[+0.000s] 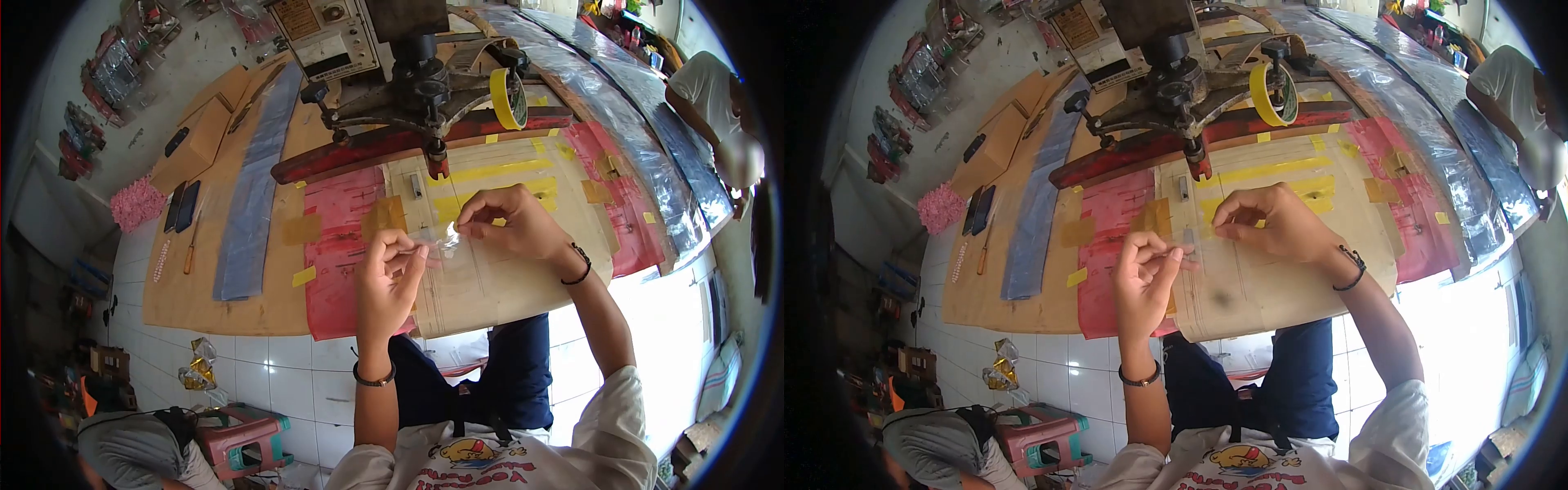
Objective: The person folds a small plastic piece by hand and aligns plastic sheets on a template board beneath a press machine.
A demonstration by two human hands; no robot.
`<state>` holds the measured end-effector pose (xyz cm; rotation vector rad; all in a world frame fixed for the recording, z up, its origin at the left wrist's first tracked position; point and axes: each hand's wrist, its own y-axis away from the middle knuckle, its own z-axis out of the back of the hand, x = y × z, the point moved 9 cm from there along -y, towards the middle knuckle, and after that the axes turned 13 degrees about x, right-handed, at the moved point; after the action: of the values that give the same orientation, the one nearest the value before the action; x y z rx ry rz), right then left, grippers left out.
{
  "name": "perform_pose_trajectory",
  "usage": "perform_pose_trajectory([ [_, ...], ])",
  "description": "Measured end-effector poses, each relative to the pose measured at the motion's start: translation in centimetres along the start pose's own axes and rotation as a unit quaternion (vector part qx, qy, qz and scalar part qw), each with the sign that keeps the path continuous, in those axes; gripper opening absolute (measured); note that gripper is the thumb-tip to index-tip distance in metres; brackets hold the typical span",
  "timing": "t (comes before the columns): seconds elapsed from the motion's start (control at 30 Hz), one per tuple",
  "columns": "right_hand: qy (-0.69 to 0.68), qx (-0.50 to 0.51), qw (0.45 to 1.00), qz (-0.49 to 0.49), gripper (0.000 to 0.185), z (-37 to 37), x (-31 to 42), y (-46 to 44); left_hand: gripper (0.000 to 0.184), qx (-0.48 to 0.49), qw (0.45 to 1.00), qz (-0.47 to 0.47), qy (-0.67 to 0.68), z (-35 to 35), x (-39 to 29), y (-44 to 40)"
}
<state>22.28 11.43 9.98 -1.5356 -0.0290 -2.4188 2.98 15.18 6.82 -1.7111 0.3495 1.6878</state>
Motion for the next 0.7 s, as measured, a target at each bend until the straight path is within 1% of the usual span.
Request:
perform_pose_trajectory([
  [0.07, 0.008, -0.036, 0.999, -0.035, 0.012, 0.5, -0.5, 0.1, 0.017, -0.049, 0.998, -0.022, -0.032, 0.1, -1.5, 0.0],
  [0.1, 0.049, -0.053, 0.996, -0.044, 0.012, 1.1, -0.7, 0.1, 0.016, -0.062, 0.988, -0.061, -0.127, 0.3, -2.7, 0.0],
  [0.17, 0.129, -0.09, 0.985, -0.063, 0.013, 2.5, -1.6, 0.2, 0.015, -0.084, 0.936, -0.138, -0.312, -0.2, -5.0, 0.2],
  [0.27, 0.308, -0.129, 0.941, -0.06, 0.015, 3.5, -1.5, 0.6, 0.014, 0.08, 0.902, -0.183, -0.383, -4.1, -5.7, 0.4],
  [0.3, 0.327, -0.129, 0.935, -0.051, 0.015, 3.6, -1.4, 0.5, 0.023, 0.156, 0.879, -0.156, -0.423, -5.4, -3.9, 0.5],
  [0.37, 0.363, -0.129, 0.922, -0.039, 0.017, 3.5, -1.0, 0.7, 0.027, 0.151, 0.873, -0.125, -0.446, -5.8, -3.4, 0.3],
  [0.47, 0.385, -0.163, 0.909, 0.01, 0.018, 3.6, 0.4, 1.5, 0.034, 0.126, 0.865, -0.097, -0.477, -5.9, -3.5, 0.1],
  [0.57, 0.31, -0.008, 0.951, -0.02, 0.035, 1.8, -0.1, 2.1, 0.039, 0.115, 0.857, -0.072, -0.496, -5.6, -3.0, -0.2],
  [0.63, 0.394, 0.061, 0.916, -0.045, 0.049, -0.7, -0.1, 3.6, 0.04, 0.113, 0.866, -0.042, -0.485, -5.4, -2.4, -0.5],
  [0.67, 0.432, 0.099, 0.895, -0.061, 0.056, -2.1, -0.4, 4.3, 0.042, 0.109, 0.862, -0.046, -0.493, -5.4, -2.4, -0.6],
  [0.7, 0.421, 0.119, 0.893, -0.102, 0.065, -2.7, -0.8, 4.6, 0.044, 0.108, 0.857, -0.048, -0.501, -5.4, -2.4, -0.6],
])
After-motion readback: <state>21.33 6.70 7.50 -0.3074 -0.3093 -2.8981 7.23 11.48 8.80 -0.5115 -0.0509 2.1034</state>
